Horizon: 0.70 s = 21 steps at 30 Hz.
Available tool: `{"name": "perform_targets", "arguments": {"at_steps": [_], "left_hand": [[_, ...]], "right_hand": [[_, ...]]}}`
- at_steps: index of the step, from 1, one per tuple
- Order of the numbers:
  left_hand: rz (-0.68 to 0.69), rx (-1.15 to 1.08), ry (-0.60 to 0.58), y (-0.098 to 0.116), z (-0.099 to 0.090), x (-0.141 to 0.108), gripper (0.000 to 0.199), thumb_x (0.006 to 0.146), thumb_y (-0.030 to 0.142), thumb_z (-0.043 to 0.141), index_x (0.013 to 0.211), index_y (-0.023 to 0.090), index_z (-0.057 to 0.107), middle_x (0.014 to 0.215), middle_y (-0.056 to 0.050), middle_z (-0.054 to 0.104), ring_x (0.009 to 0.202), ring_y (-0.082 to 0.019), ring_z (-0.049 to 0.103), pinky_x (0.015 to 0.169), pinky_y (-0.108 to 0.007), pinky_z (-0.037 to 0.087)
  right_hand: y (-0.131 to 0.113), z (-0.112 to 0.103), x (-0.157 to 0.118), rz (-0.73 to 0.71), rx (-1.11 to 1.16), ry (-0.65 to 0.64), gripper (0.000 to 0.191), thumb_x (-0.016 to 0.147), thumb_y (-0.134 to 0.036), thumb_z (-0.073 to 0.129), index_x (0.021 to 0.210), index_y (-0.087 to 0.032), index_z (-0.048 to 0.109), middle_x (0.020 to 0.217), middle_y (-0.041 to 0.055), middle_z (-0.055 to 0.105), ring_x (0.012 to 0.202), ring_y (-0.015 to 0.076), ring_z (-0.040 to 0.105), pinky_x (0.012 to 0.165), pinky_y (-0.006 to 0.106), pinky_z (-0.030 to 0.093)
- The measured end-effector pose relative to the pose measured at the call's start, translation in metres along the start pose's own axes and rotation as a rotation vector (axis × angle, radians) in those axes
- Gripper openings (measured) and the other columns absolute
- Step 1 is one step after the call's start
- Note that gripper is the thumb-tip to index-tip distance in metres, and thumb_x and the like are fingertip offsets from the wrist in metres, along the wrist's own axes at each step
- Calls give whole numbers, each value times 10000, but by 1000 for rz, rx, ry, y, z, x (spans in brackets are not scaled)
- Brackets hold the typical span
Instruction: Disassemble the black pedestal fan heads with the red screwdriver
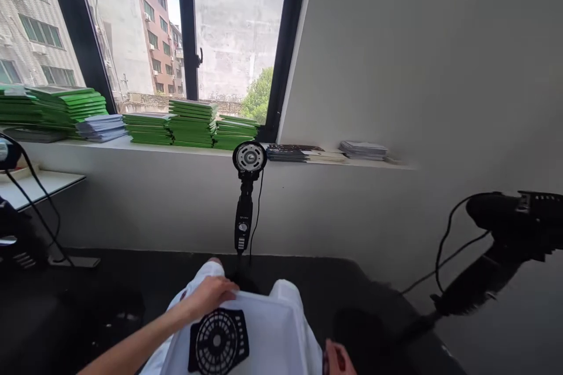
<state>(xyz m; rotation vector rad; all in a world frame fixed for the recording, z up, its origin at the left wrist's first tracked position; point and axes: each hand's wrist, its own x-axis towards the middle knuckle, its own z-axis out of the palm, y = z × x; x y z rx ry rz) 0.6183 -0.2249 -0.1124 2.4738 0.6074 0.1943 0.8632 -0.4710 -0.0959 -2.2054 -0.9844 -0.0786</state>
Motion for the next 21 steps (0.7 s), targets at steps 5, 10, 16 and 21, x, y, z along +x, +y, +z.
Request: {"name": "perform_targets", "arguments": {"at_steps": [5, 10, 16, 21], "left_hand": [[33, -25, -28, -27, -17, 35, 311, 970, 396, 575, 1158, 231, 761, 1036, -68, 783, 1027, -246, 688, 899, -287, 451], [24, -85, -121, -55, -5, 48, 323, 957, 466, 588, 1035, 232, 797, 819, -25, 771, 771, -157, 663, 695, -227, 423], [-109, -197, -71, -72, 6, 41, 457, 1014, 509, 449, 1163, 200, 750, 883, -38, 783, 773, -151, 655, 659, -219, 423], [-150, -274, 1, -70, 5, 37, 437, 999, 507, 469, 1096, 203, 767, 841, -27, 775, 723, -145, 632, 658, -226, 429]], "right_hand": [[-1, 18, 2, -55, -8, -83, 570, 969, -629, 264, 812, -229, 639, 683, 60, 675, 617, 219, 676, 614, 324, 568], [-50, 67, -7, -463, -35, -523, 213, 950, -385, 524, 931, -290, 713, 877, -15, 754, 744, 160, 707, 657, 254, 552], [-82, 144, -42, -719, -127, -825, 449, 732, -78, 716, 1162, -202, 687, 1423, 155, 614, 1288, 363, 605, 693, 359, 609], [-86, 154, -53, -710, -117, -876, 347, 814, 28, 520, 1066, -154, 672, 1426, 204, 597, 1353, 340, 558, 700, 302, 589]]}}
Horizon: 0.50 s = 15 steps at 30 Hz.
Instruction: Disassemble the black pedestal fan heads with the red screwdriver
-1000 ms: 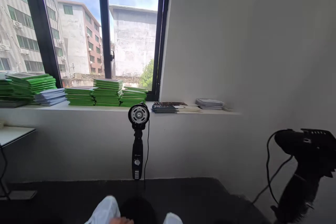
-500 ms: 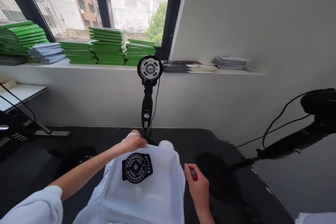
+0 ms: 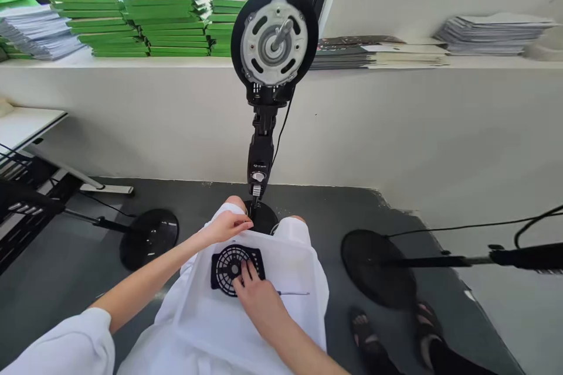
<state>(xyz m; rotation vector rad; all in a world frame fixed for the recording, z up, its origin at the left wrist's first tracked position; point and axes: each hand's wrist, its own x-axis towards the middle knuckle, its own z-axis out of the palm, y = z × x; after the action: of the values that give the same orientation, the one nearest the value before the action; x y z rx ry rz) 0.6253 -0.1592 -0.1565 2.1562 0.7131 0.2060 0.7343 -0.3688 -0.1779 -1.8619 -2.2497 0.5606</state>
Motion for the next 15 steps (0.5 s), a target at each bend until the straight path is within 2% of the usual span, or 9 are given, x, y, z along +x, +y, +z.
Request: {"name": "perform_targets", "arguments": {"at_steps": [2, 4, 5, 6, 8, 10, 12, 15], "left_hand": [[30, -101, 53, 4, -1, -4, 448, 996, 520, 464, 1040, 201, 775, 864, -33, 777, 760, -154, 646, 686, -233, 452], [47, -262, 123, 8, -3, -9, 497, 990, 562, 451, 973, 186, 776, 901, -54, 782, 837, -177, 675, 750, -250, 491], [37, -358, 168, 10, -3, -12, 537, 982, 598, 445, 945, 175, 775, 907, -69, 783, 867, -191, 687, 786, -267, 509], [13, -459, 217, 12, -3, -16, 583, 968, 640, 441, 925, 162, 773, 903, -84, 783, 882, -206, 696, 814, -289, 523], [-53, -664, 278, 17, -1, -25, 696, 938, 730, 407, 915, 137, 771, 877, -109, 778, 867, -228, 703, 830, -333, 540], [-78, -850, 235, 24, 2, -36, 811, 922, 796, 325, 953, 119, 771, 891, -127, 772, 855, -239, 703, 824, -362, 546], [-45, -956, 148, 35, 4, -46, 844, 889, 837, 343, 994, 116, 770, 916, -129, 766, 851, -236, 697, 817, -363, 543], [-64, -947, 144, 55, 1, -57, 710, 788, 769, 644, 1085, 132, 747, 845, -80, 746, 785, -200, 669, 754, -311, 530]], "right_hand": [[1, -11, -4, 3, 72, 20, 296, 804, -12, 558, 1014, -193, 661, 1328, 129, 686, 1270, 278, 627, 736, 272, 573], [4, -30, -8, 63, 156, 69, 214, 819, -85, 581, 984, -211, 635, 1058, 58, 768, 1008, 208, 721, 711, 248, 552], [6, -40, -10, 107, 178, 103, 150, 862, -133, 554, 976, -210, 613, 910, 28, 756, 844, 169, 717, 671, 234, 535], [7, -52, -12, 168, 224, 143, 99, 916, -191, 506, 971, -207, 587, 795, 5, 715, 682, 132, 668, 603, 219, 504], [9, -74, -14, 353, 491, 226, 177, 993, -343, 424, 952, -210, 533, 698, -25, 634, 452, 72, 480, 442, 202, 370], [9, -94, -14, 562, 942, 299, 292, 955, -510, 498, 929, -219, 498, 687, -49, 583, 368, 28, 303, 368, 207, 201], [7, -110, -13, 699, 1316, 354, 432, 819, -608, 663, 897, -221, 487, 686, -69, 550, 358, -1, 223, 369, 206, 112], [4, -126, -10, 720, 1415, 396, 532, 707, -642, 760, 904, -214, 511, 727, -63, 575, 359, -17, 236, 373, 199, 100]]}}
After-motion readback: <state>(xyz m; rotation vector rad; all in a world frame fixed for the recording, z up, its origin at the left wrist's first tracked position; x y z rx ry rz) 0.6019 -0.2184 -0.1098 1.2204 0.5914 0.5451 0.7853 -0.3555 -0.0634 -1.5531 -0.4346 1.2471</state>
